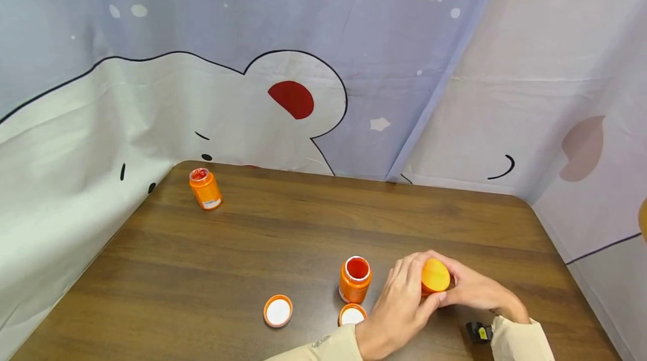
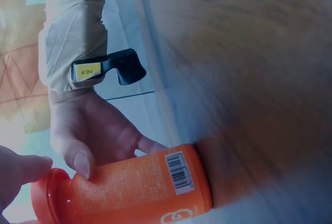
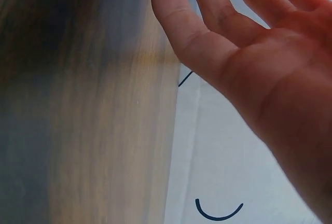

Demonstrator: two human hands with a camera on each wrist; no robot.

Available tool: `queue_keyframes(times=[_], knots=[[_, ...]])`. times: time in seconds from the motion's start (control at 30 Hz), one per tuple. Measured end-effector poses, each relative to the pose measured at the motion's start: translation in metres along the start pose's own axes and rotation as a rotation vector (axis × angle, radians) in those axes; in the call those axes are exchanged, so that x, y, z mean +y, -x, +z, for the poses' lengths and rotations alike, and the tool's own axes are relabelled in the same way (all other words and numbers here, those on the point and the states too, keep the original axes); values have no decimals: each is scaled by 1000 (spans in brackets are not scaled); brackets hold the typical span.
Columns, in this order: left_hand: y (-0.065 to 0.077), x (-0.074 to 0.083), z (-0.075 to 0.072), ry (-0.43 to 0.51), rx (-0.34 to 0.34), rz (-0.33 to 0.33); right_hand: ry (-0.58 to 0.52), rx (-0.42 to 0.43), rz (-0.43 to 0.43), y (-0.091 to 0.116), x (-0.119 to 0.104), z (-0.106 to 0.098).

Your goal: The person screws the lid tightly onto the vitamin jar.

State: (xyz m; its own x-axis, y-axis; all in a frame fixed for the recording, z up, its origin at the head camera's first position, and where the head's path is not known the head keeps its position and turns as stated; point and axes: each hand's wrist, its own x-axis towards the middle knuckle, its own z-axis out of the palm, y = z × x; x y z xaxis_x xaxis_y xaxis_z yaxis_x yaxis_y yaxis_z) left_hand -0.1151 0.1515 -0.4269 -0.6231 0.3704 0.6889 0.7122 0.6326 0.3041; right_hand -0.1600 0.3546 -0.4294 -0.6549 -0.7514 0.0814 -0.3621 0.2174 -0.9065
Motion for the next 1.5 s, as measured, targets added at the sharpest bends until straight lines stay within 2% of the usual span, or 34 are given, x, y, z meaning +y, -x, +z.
queue_keyframes(times=[0.2,0.37,0.53,0.77,0.9,1.13,1.3,1.5], knots=[[0,0,4,67,11,-76,-24,9,99,1,-1,0],[1,-1,4,113,-28,-118,-50,15,143,3,-1,1],[3,-2,2,125,-84,-120,-85,2,125,1,-1,2],[0,-2,-3,52,-171,-90,-107,-14,94,-1,1,4],[-3,-3,-6,90,-213,-97,-114,-21,76,-1,1,4],[-5,-4,-4,178,-184,-145,-72,-17,54,-1,1,2],[-3,-4,-3,208,-156,-175,-71,-3,74,0,1,2],[-1,-3,-5,182,-183,-187,-112,-21,76,-2,3,3]])
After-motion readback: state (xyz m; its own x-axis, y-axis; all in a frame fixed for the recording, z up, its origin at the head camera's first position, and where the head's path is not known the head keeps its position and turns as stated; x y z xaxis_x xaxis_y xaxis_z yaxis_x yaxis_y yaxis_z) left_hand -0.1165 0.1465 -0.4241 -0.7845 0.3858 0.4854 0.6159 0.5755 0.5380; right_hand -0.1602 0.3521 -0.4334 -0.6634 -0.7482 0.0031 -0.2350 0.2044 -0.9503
